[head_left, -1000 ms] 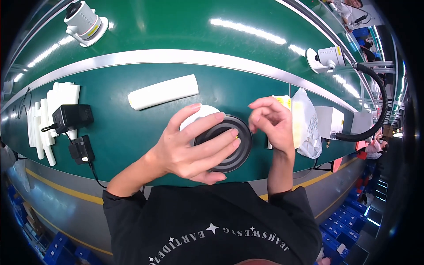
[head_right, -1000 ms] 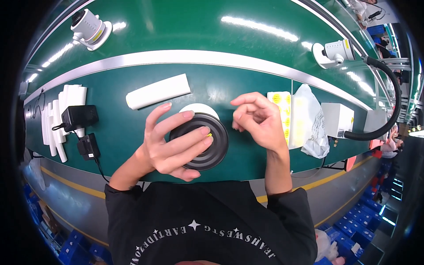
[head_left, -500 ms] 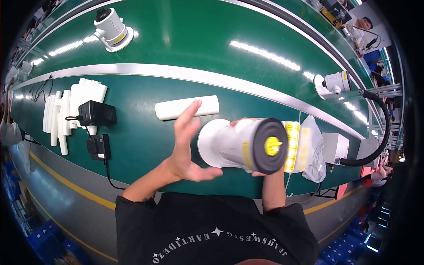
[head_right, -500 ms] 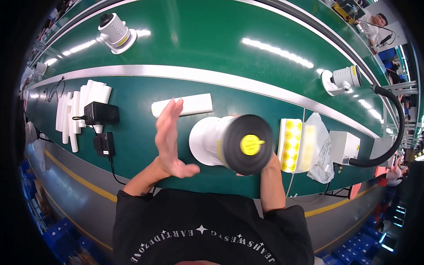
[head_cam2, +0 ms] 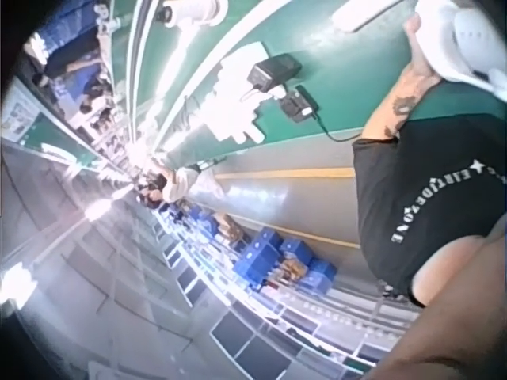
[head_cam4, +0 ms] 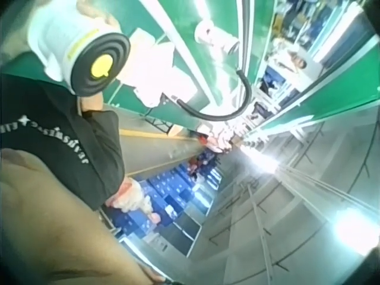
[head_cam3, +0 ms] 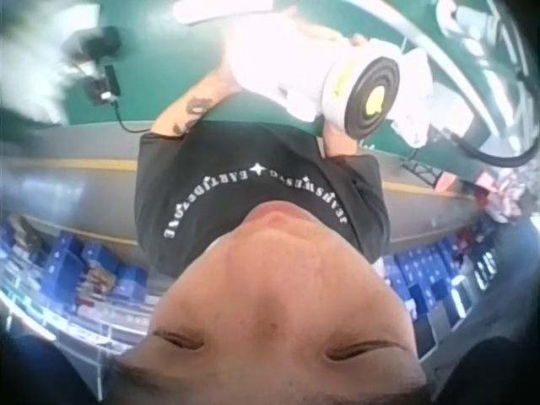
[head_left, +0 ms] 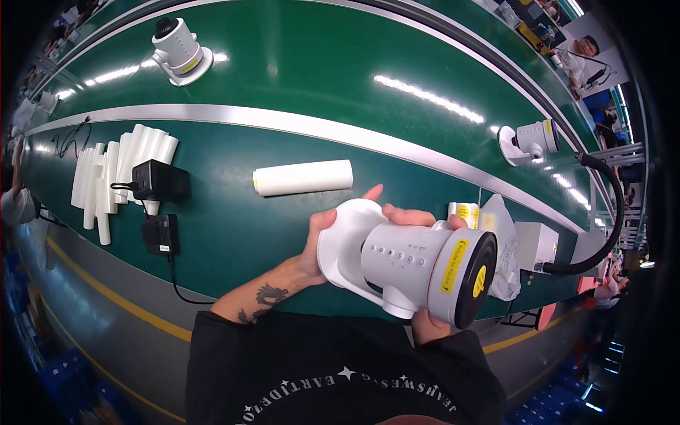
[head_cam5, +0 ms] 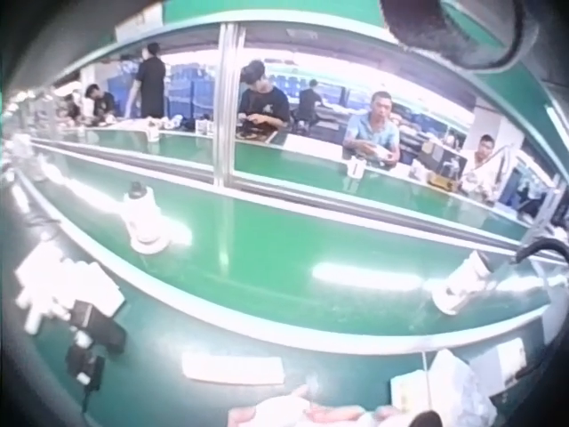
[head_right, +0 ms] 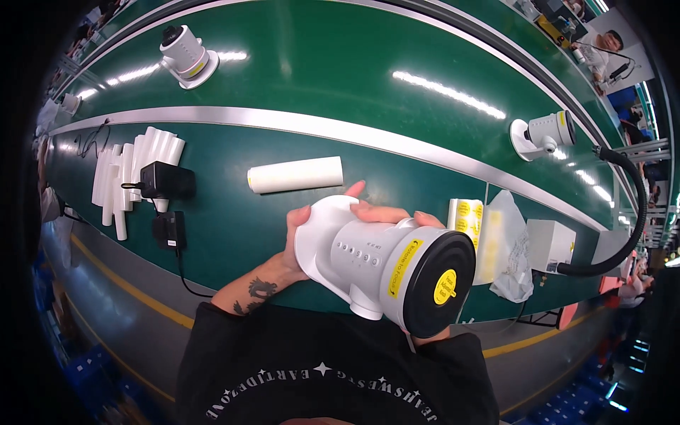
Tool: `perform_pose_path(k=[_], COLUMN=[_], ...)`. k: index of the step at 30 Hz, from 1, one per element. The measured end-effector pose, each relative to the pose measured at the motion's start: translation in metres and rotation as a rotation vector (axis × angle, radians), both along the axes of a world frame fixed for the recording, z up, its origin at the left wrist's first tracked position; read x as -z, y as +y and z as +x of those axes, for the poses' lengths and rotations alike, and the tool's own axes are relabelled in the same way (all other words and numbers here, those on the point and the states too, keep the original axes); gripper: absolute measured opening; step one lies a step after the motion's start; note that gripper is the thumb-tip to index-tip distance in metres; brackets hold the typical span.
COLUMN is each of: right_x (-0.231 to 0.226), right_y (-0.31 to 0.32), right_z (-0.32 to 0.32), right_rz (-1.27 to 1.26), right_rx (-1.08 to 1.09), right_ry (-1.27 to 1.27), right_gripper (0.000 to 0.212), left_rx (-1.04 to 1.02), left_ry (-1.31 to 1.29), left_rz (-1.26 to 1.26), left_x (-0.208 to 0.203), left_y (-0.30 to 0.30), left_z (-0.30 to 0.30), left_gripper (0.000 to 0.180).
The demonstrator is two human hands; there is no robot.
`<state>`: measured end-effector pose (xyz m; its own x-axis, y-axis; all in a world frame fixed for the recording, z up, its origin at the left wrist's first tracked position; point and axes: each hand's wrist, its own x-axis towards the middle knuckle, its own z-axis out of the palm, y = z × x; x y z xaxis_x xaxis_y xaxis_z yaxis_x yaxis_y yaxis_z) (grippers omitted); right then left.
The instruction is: The person peels yellow labels from a backing sheet by hand and applies them to white cylindrical components on an assembly line.
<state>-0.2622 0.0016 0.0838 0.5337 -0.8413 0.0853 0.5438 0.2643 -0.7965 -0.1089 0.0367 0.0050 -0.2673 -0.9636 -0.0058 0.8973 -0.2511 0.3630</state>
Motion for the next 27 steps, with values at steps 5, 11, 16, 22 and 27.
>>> perform_pose_path(k=[5, 11, 16, 22, 27], right_x=[0.015, 0.011, -0.028, -0.018, -0.035], right_y=[-0.017, -0.034, -0.051, -0.071, -0.079], right_z=[-0.002, -0.041, -0.017, 0.002, 0.012], right_rz=[-0.357, -0.275, -0.362, -0.444, -0.765], right_rx=[-0.057, -0.291, -0.669, -1.117, -1.085], right_ry=[0.016, 0.498, 1.101, 1.433, 1.781], right_gripper=[0.112, 0.077, 0.068, 0.071, 0.077], left_rx=[0.121, 0.319, 0.451, 0.436, 0.34], left_ry=[-0.073, -0.249, -0.468, -0.776, -0.82], left_rz=[0.06, 0.18, 0.288, 0.224, 0.182], left_x=[-0.019, -0.031, -0.038, -0.024, -0.017], left_y=[-0.007, -0.007, -0.011, -0.023, -0.026], left_z=[0.015, 0.043, 0.043, 0.027, 0.028], left_gripper=[0.075, 0.074, 0.071, 0.065, 0.058])
